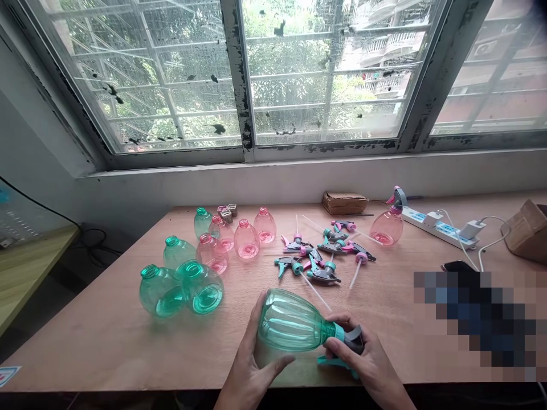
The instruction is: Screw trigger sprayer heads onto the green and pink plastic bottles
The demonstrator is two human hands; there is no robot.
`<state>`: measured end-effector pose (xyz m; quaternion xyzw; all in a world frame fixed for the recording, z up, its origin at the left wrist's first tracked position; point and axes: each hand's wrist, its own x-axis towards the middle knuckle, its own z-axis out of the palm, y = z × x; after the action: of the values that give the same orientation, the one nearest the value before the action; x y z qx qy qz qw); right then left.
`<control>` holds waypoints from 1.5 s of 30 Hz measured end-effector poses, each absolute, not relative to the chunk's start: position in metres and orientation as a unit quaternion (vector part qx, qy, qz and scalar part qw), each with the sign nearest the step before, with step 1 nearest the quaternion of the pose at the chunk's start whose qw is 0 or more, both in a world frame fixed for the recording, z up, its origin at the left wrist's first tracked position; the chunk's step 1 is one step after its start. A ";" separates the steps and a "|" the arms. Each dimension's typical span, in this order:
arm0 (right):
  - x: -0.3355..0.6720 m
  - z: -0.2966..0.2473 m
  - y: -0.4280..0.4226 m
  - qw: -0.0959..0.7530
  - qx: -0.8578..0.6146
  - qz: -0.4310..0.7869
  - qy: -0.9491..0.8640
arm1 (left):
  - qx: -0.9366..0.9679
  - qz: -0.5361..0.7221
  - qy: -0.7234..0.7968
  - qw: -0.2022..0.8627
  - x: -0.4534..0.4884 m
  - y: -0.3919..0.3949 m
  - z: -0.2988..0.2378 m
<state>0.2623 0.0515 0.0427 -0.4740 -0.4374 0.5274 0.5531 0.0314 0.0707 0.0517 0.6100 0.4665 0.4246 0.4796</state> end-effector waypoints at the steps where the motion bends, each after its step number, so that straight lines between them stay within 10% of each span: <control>1: 0.262 0.043 0.052 0.553 -0.473 0.526 -0.440 | 0.601 0.431 0.465 0.487 0.032 0.071 0.051; 45: 0.261 0.043 0.051 0.550 -0.484 0.525 -0.433 | 0.605 0.443 0.463 0.472 0.034 0.073 0.049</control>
<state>0.2611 0.0514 0.0432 -0.4843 -0.4331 0.5251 0.5497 0.0335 0.0727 0.0489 0.6054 0.4632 0.4427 0.4721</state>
